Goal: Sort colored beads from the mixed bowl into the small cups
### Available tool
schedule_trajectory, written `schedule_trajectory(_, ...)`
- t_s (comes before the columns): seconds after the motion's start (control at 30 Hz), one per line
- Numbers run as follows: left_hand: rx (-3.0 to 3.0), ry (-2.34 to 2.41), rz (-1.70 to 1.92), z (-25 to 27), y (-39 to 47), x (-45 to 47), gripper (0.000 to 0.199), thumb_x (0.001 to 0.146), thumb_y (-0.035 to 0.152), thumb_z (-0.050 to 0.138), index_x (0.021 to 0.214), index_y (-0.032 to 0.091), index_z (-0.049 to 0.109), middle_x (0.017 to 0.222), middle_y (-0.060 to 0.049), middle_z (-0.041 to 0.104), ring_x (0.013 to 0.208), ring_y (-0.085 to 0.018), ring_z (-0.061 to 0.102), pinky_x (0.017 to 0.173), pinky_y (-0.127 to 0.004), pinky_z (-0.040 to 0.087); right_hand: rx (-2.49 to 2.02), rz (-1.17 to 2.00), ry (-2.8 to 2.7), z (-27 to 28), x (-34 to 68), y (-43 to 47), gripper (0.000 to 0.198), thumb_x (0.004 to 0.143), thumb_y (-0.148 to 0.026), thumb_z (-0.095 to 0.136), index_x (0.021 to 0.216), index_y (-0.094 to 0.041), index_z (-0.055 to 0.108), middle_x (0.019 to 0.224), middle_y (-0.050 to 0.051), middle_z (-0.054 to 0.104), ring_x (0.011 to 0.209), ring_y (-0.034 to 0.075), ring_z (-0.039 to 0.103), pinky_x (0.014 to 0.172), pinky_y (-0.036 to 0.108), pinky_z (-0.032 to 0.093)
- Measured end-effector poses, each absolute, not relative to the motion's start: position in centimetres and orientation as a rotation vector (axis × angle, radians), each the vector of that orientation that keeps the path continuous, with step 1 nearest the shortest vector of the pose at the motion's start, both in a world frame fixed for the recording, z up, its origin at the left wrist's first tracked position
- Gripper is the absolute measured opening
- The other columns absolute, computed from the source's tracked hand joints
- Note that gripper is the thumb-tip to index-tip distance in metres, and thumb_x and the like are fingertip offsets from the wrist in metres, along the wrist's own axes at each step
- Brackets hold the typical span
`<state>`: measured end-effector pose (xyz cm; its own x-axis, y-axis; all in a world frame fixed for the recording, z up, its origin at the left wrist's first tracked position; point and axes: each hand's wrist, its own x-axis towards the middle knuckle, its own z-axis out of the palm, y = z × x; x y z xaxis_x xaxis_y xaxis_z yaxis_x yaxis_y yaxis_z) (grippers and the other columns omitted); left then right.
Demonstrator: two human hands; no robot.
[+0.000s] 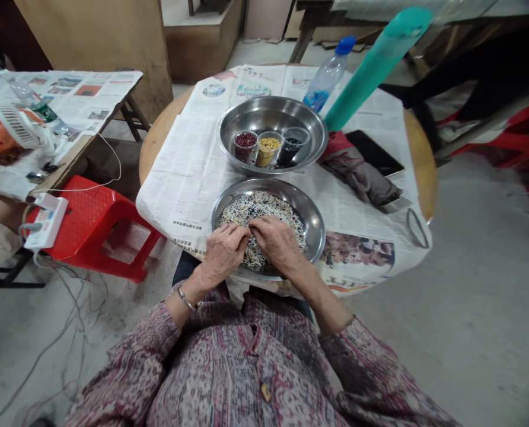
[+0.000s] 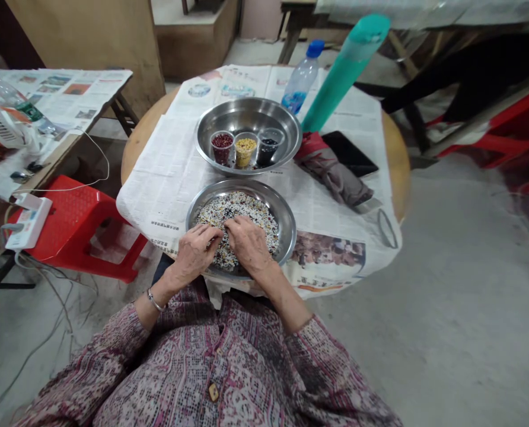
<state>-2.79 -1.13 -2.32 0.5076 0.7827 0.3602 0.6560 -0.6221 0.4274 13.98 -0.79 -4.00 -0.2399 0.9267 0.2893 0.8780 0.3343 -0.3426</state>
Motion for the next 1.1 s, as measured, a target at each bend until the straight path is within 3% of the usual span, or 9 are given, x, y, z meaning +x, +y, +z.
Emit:
schedule_trajectory(0.4,2.539,1.223,0.804,-2.4,-1.1,-2.8,0.013,0.101,0.017,0.05,0.096,0.018,0.062,0.09,-0.004,0.069,0.087,-0.019,0.062,0.083,-0.032,0.051,-1.596,0.19,-1.91,-4.1,16.0,-2.4,0.023,0.093,-0.021,0.051,0.096,-0.021,0.073,0.096,0.009,0.074,0.094,0.023,0.066,0.083,0.038,0.051)
schedule_trajectory(0.6,2.527,1.231,0.781,-2.2,-1.1,-2.7,0.012,0.099,0.015,0.053,0.093,0.019,0.063,0.089,-0.003,0.069,0.086,-0.018,0.062,0.082,-0.032,0.051,-1.544,0.255,-1.88,-3.5,16.0,-1.1,0.024,0.087,-0.015,0.049,0.091,-0.02,0.072,0.091,0.008,0.072,0.086,0.021,0.066,0.082,0.036,0.052)
schedule_trajectory(0.8,2.56,1.237,0.763,-2.4,-1.0,-2.7,0.011,0.095,0.013,0.058,0.087,0.018,0.062,0.085,-0.003,0.069,0.084,-0.018,0.063,0.081,-0.031,0.05,-1.514,0.326,-1.96,-3.2,14.7,1.5,0.026,0.086,-0.013,0.051,0.099,-0.019,0.073,0.103,0.009,0.076,0.096,0.022,0.068,0.091,0.037,0.051)
schedule_trajectory(1.1,2.565,1.241,0.722,-2.7,-0.9,-2.8,0.014,0.096,0.013,0.056,0.085,0.018,0.062,0.084,-0.003,0.068,0.086,-0.018,0.063,0.083,-0.031,0.05,-1.658,0.33,-2.241,-2.5,13.7,2.7,0.026,0.089,-0.013,0.051,0.097,-0.019,0.075,0.099,0.01,0.074,0.09,0.022,0.067,0.081,0.032,0.048)
